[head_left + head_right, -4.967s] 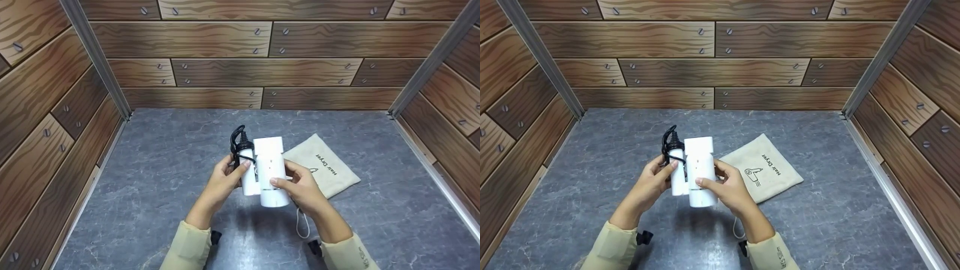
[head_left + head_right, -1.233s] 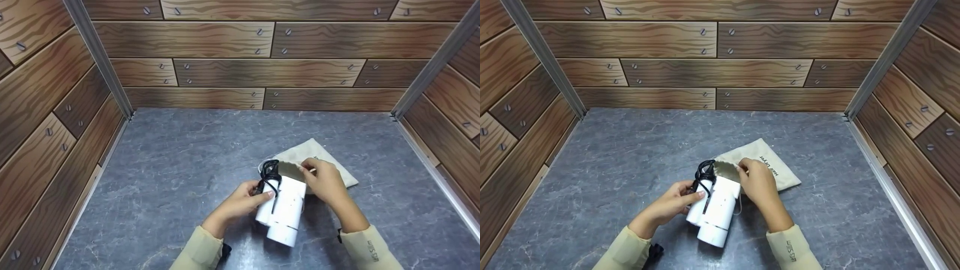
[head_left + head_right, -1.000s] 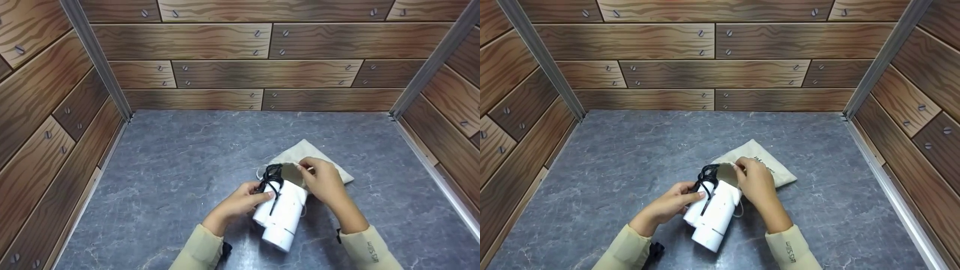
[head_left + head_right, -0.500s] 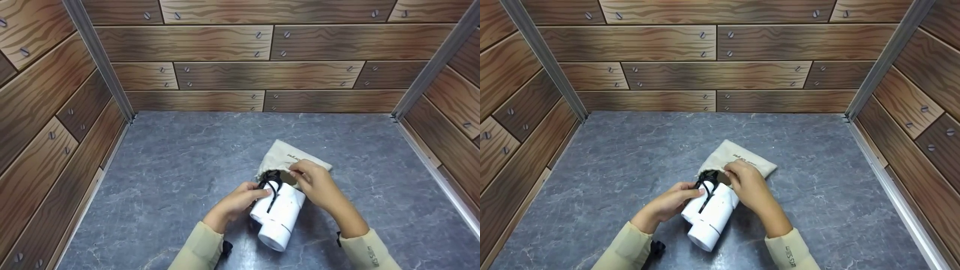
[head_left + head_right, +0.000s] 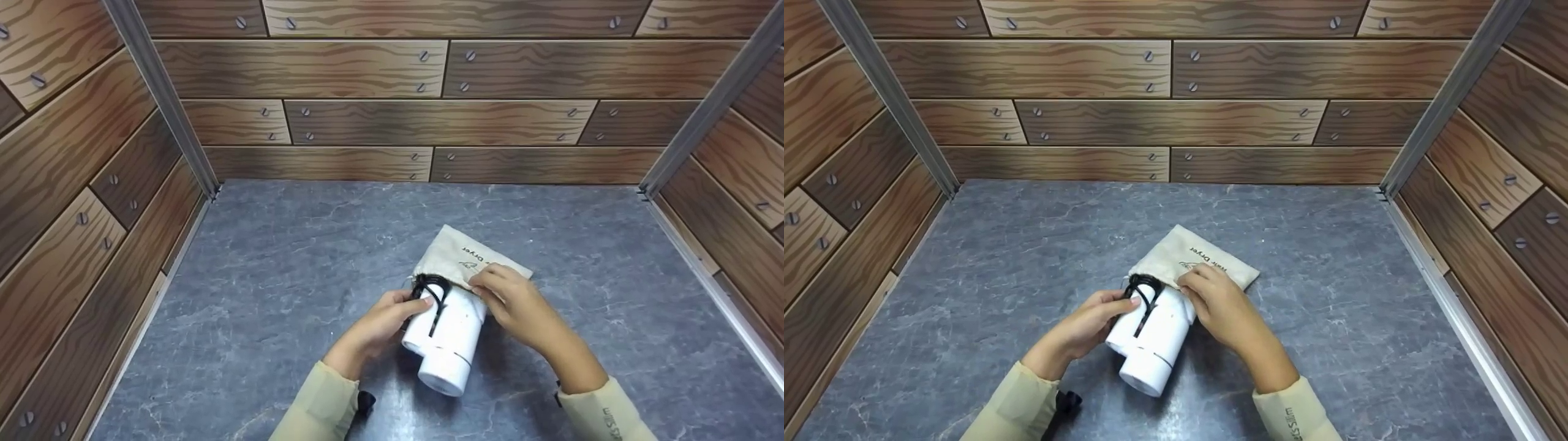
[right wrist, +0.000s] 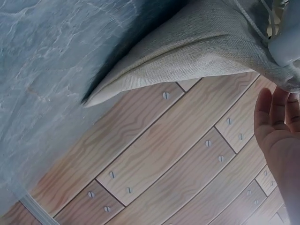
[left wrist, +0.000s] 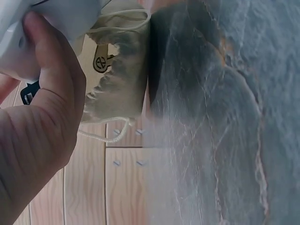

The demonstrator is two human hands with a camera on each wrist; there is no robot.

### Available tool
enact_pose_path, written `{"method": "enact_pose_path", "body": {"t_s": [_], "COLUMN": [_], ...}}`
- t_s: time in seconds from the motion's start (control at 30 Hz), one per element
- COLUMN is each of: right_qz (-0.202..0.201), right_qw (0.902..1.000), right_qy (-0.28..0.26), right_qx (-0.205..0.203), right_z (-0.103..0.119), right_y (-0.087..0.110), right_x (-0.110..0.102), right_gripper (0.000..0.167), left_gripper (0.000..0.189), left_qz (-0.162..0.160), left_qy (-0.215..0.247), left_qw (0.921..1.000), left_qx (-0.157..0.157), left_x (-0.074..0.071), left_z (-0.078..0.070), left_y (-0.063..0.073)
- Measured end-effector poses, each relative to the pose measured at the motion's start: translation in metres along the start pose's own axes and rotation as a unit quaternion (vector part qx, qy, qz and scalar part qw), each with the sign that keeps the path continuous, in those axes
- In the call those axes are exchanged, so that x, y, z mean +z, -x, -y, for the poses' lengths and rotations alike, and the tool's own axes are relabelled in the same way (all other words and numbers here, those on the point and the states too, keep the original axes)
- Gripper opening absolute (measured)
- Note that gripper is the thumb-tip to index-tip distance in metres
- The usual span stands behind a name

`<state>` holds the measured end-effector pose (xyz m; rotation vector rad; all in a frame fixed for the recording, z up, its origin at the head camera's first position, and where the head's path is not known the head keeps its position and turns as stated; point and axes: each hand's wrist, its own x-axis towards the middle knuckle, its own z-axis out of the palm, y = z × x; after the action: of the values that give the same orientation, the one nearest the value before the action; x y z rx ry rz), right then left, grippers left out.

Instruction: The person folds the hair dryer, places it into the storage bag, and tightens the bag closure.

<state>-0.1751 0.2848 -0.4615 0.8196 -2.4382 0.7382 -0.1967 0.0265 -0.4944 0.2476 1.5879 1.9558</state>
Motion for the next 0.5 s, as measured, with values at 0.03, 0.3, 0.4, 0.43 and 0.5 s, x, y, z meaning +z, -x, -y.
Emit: {"method": "enact_pose_path", "body": {"t_s": [0.03,0.3,0.4,0.43,0.5], "right_qz": [0.003,0.053,0.081,0.090,0.107], "right_qw": [1.0000,0.9986,0.9967,0.9958,0.9939], "right_qy": [0.004,0.003,-0.006,-0.009,-0.017], "right_qx": [-0.008,-0.005,0.007,0.011,0.021], "right_z": [0.0004,0.0040,0.0048,0.0051,0.0060], "right_y": [-0.0002,-0.0009,0.0003,0.0006,0.0011], "right_x": [-0.0003,-0.0054,-0.0061,-0.0063,-0.0067], "right_gripper": [0.019,0.030,0.036,0.039,0.043], "left_gripper": [0.035,0.034,0.033,0.033,0.032], "left_qz": [-0.003,-0.007,-0.005,-0.006,-0.009], "left_qy": [0.001,0.003,0.007,0.009,0.010], "left_qw": [1.0000,1.0000,0.9999,0.9999,0.9999], "left_qx": [-0.001,-0.004,-0.005,-0.004,-0.001], "left_x": [-0.0002,-0.0018,-0.0024,-0.0024,-0.0024], "left_z": [-0.0006,-0.0022,-0.0008,-0.0004,0.0003], "left_y": [0.0005,0.0028,0.0036,0.0040,0.0046]}}
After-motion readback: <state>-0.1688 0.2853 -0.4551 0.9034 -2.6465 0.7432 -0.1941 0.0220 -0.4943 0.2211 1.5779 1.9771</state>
